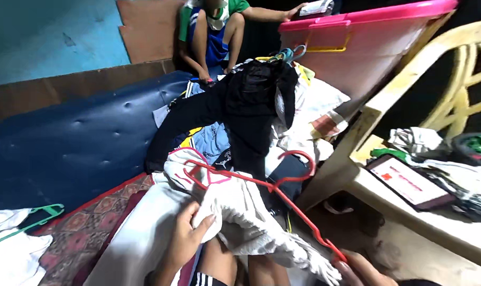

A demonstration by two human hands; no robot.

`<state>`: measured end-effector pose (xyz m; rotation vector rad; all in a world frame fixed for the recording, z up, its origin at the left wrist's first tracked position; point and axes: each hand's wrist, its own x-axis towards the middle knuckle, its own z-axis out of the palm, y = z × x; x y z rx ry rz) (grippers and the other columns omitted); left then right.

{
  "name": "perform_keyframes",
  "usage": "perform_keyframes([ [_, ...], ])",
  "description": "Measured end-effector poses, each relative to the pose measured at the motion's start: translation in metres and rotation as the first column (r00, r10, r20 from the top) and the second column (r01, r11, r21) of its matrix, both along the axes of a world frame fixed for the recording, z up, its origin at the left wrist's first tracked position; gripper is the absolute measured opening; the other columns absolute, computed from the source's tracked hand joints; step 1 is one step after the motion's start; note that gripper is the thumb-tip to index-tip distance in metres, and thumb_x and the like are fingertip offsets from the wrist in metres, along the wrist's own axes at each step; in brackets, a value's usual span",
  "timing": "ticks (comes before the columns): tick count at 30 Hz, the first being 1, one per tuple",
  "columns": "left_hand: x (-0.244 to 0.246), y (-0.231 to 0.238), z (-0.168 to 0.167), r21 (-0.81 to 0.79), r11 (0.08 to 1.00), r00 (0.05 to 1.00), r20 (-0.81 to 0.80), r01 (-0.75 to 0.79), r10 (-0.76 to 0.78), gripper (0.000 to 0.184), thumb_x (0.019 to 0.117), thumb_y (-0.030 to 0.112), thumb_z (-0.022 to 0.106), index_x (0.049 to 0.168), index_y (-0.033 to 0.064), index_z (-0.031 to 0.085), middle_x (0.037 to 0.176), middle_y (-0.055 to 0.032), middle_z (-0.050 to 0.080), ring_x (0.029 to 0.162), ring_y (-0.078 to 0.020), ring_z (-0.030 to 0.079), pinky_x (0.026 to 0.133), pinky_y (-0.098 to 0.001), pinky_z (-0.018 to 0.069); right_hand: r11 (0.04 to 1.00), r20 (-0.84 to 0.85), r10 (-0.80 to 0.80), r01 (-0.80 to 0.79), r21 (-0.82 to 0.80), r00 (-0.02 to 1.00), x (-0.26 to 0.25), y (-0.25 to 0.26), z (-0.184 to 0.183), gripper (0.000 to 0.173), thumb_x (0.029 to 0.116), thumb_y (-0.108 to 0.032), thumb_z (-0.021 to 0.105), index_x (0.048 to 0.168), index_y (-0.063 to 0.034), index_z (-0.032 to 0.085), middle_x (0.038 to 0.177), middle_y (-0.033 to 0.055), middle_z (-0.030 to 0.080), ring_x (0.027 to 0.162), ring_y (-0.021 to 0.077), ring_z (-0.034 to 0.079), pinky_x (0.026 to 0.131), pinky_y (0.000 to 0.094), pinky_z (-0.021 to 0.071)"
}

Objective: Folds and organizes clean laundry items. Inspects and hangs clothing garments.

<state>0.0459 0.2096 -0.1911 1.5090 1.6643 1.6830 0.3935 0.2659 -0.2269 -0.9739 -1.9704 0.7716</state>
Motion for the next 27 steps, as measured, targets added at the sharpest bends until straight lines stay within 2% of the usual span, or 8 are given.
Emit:
perform_keyframes([
  [4,0.014,0.007,-0.022,0.222,0.929,0.940,-0.103,-0.297,0.325,0.090,0.0736,0.025,0.087,0.136,-0.0158,0.038,0.135,-0.0254,0.052,0.123,-0.0117,0.054,0.101,-0.0261,0.0474,0.992,-0.114,0.060,-0.046,0.118,0.992,-0.020,0.003,-0.005,0.039,0.1083,-0.031,0.047,0.104,0.0034,0.065,0.072,0.0035,0.063,0.059,-0.0057,0.055,0.057,0.0121,0.0485],
  [7,0.004,0.015,-0.002,0.408,0.886,0.743,-0.520,-0.219,0.423,0.085,0.0833,0.056,0.077,0.141,0.0039,0.043,0.157,-0.0290,0.030,0.152,-0.0350,0.023,0.124,-0.0515,0.0134,0.951,-0.085,0.138,-0.108,0.289,0.987,-0.027,0.015,-0.002,0.038,0.1100,-0.036,0.043,0.107,-0.0048,0.064,0.081,0.0040,0.064,0.071,-0.0027,0.060,0.068,0.0106,0.0498],
  [8,0.005,0.017,0.010,0.362,0.914,0.673,-0.631,-0.184,0.386,0.078,0.0881,0.065,0.067,0.141,0.0088,0.052,0.154,-0.0259,0.040,0.151,-0.0397,0.028,0.121,-0.0640,0.0081,0.934,-0.058,0.151,-0.123,0.336,0.987,-0.029,0.018,0.003,0.036,0.1102,-0.034,0.042,0.108,-0.0056,0.064,0.084,0.0060,0.065,0.075,0.0012,0.062,0.072,0.0128,0.0504],
  [10,0.005,0.023,0.027,0.258,0.960,0.596,-0.756,-0.108,0.270,0.060,0.0986,0.057,0.053,0.123,0.0048,0.069,0.123,-0.0185,0.069,0.123,-0.0378,0.061,0.110,-0.0706,0.0286,0.919,-0.060,0.166,-0.132,0.373,0.984,-0.034,0.021,0.011,0.034,0.1102,-0.032,0.042,0.109,-0.0059,0.064,0.086,0.0079,0.064,0.079,0.0057,0.062,0.074,0.0158,0.0497],
  [12,-0.006,0.031,0.032,0.212,0.977,0.586,-0.787,-0.035,0.193,0.046,0.1032,0.040,0.049,0.090,0.0031,0.073,0.078,-0.0105,0.071,0.074,-0.0250,0.071,0.071,-0.0478,0.0558,0.946,-0.194,0.167,-0.102,0.307,0.967,-0.038,0.023,0.011,0.032,0.1087,-0.031,0.047,0.116,-0.0054,0.065,0.094,0.0032,0.067,0.085,-0.0006,0.062,0.078,0.0133,0.0511],
  [14,-0.014,0.033,0.033,0.178,0.984,0.629,-0.764,-0.015,0.148,0.051,0.1048,0.040,0.046,0.080,0.0015,0.069,0.064,-0.0105,0.063,0.058,-0.0220,0.064,0.053,-0.0396,0.0503,0.979,-0.370,0.118,-0.046,0.198,0.921,-0.042,0.026,0.002,0.034,0.1012,-0.033,0.062,0.128,-0.0121,0.062,0.106,-0.0087,0.070,0.091,-0.0062,0.065,0.080,0.0143,0.0561],
  [19,-0.020,0.029,0.017,0.113,0.992,0.732,-0.672,-0.056,0.118,0.047,0.1018,0.044,0.052,0.091,0.0061,0.077,0.067,-0.0046,0.067,0.055,-0.0099,0.059,0.053,-0.0302,0.0486,0.985,-0.551,-0.105,0.162,0.057,0.828,-0.059,0.029,-0.026,0.014,0.0778,-0.012,0.077,0.091,-0.0140,0.077,0.099,-0.0085,0.074,0.097,-0.0002,0.068,0.087,0.0181,0.0571],
  [27,-0.011,0.022,0.022,0.171,0.983,0.610,-0.774,-0.058,0.171,0.042,0.1021,0.034,0.051,0.105,0.0022,0.078,0.076,-0.0119,0.074,0.063,-0.0206,0.071,0.055,-0.0365,0.0541,0.923,-0.695,-0.195,0.370,0.110,0.692,-0.070,0.025,-0.026,0.009,0.0785,-0.013,0.080,0.078,-0.0198,0.074,0.096,-0.0104,0.070,0.092,-0.0004,0.066,0.080,0.0135,0.0550],
])
